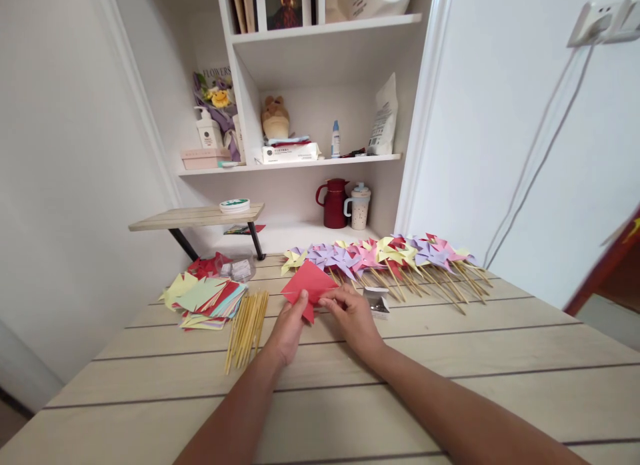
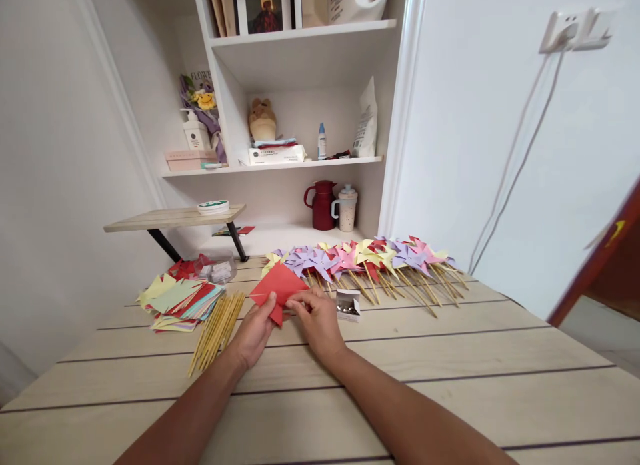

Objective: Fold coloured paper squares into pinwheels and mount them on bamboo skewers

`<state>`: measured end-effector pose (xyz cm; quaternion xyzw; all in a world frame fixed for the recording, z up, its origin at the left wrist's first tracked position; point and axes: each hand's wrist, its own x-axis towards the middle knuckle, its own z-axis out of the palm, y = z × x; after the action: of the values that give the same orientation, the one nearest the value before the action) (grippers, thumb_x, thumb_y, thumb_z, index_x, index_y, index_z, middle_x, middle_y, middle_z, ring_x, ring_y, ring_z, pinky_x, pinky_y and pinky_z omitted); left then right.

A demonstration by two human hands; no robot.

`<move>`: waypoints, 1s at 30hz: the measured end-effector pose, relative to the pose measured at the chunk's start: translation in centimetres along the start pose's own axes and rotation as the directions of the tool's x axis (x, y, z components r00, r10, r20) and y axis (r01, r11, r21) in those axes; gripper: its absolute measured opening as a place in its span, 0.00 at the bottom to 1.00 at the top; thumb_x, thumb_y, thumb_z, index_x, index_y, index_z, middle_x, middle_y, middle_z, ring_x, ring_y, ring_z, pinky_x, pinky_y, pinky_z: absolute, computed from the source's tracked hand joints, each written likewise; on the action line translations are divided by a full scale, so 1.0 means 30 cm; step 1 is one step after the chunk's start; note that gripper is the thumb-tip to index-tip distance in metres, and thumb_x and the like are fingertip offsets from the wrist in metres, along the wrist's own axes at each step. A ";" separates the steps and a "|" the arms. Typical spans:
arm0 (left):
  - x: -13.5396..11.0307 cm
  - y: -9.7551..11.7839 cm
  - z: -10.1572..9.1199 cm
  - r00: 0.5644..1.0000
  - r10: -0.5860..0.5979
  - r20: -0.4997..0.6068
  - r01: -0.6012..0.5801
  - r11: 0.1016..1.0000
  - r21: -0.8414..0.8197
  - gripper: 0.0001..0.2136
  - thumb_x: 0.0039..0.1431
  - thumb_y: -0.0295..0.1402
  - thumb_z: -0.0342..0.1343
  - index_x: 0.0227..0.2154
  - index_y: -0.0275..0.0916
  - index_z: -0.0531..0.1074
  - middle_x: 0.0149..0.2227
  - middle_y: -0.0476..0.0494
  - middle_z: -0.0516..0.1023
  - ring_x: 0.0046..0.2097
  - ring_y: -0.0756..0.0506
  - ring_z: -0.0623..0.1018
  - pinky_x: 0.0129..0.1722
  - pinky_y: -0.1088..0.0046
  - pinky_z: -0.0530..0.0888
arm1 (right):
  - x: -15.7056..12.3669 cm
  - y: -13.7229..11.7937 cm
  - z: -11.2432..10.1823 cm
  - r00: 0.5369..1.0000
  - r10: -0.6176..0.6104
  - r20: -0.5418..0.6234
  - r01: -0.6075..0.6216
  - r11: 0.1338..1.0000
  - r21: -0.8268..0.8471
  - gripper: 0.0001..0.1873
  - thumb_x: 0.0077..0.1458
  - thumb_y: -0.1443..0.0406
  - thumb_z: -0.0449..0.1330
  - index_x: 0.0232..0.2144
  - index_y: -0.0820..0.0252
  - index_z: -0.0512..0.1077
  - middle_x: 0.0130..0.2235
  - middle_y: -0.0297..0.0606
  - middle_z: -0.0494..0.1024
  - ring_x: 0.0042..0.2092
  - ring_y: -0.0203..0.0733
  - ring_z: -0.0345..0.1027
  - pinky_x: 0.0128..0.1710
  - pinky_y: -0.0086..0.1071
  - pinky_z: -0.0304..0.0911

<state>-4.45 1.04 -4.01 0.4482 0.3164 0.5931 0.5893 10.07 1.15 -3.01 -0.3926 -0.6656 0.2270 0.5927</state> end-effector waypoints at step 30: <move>-0.002 0.015 0.008 0.999 0.053 -0.005 -0.050 0.962 0.270 0.17 0.50 0.45 0.66 0.37 0.36 0.79 0.33 0.42 0.81 0.30 0.48 0.75 0.33 0.71 0.69 | 0.027 -0.012 -0.020 0.994 0.101 0.050 -0.097 0.991 -0.093 0.11 0.49 0.67 0.64 0.17 0.58 0.73 0.23 0.33 0.72 0.29 0.39 0.64 0.32 0.32 0.57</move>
<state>-4.41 0.90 -3.51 0.5288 0.3857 0.5624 0.5052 10.57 1.49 -2.12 -0.4453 -0.6707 0.2363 0.5441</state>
